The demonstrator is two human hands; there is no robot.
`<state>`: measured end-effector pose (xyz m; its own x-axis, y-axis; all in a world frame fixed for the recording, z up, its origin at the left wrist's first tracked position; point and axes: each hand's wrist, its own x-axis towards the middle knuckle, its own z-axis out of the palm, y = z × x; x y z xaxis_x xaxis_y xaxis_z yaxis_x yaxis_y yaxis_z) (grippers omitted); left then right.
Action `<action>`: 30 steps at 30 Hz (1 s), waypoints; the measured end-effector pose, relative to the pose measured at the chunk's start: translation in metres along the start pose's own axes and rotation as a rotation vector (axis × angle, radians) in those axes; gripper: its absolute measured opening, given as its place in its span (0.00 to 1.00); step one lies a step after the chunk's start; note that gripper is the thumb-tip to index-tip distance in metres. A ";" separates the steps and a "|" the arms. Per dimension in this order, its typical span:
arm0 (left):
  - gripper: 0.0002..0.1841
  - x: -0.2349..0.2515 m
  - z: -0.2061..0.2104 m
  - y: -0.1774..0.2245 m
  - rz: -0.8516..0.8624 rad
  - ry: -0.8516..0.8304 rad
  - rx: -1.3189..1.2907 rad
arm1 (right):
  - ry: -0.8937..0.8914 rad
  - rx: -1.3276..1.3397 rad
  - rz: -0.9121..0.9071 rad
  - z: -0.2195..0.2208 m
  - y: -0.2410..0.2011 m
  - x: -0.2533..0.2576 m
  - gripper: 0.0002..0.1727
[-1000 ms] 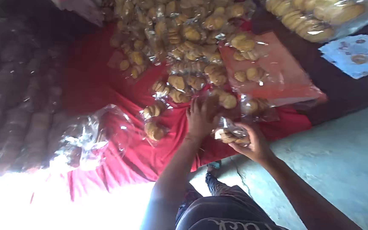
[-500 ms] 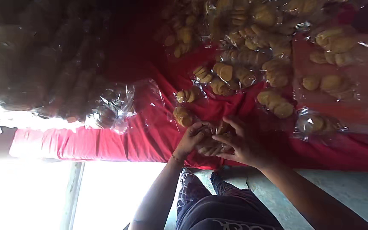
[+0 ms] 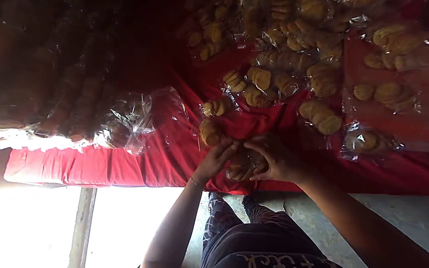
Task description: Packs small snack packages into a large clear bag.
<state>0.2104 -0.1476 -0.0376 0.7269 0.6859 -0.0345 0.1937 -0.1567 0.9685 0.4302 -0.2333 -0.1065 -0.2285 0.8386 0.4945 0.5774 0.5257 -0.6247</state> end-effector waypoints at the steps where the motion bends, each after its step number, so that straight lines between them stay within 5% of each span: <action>1: 0.16 -0.002 -0.004 0.004 0.020 0.160 0.111 | -0.010 -0.010 -0.009 -0.001 -0.001 -0.001 0.42; 4: 0.13 -0.003 -0.042 0.012 -0.109 0.449 0.537 | -0.025 0.116 0.029 0.003 -0.002 -0.004 0.36; 6: 0.15 0.008 -0.066 0.001 -0.255 0.352 0.696 | -0.044 0.205 0.057 0.007 -0.003 0.001 0.38; 9: 0.39 0.032 -0.071 -0.011 -0.464 0.173 0.691 | -0.025 0.231 0.023 0.015 -0.007 0.013 0.41; 11: 0.39 0.039 -0.063 -0.007 -0.551 0.074 0.587 | -0.031 0.253 0.025 0.017 -0.010 0.013 0.45; 15: 0.20 0.011 -0.048 -0.012 -0.533 0.151 0.275 | -0.090 0.285 0.169 0.014 -0.007 0.006 0.62; 21: 0.51 -0.039 -0.037 -0.002 -0.615 0.220 0.337 | -0.083 0.216 0.171 0.006 -0.007 0.002 0.65; 26: 0.44 -0.058 -0.051 -0.005 -0.638 0.270 0.589 | -0.201 0.198 0.181 -0.012 0.008 0.008 0.60; 28: 0.52 -0.045 -0.058 -0.014 -0.640 0.179 0.614 | -0.252 0.215 0.143 -0.009 0.011 0.014 0.54; 30: 0.47 -0.032 -0.063 -0.014 -0.618 0.029 0.587 | -0.265 0.228 0.101 -0.007 0.012 0.018 0.50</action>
<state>0.1425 -0.1229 -0.0348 0.3620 0.7863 -0.5008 0.8662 -0.0852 0.4923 0.4383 -0.2128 -0.1003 -0.3916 0.8802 0.2682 0.4250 0.4315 -0.7957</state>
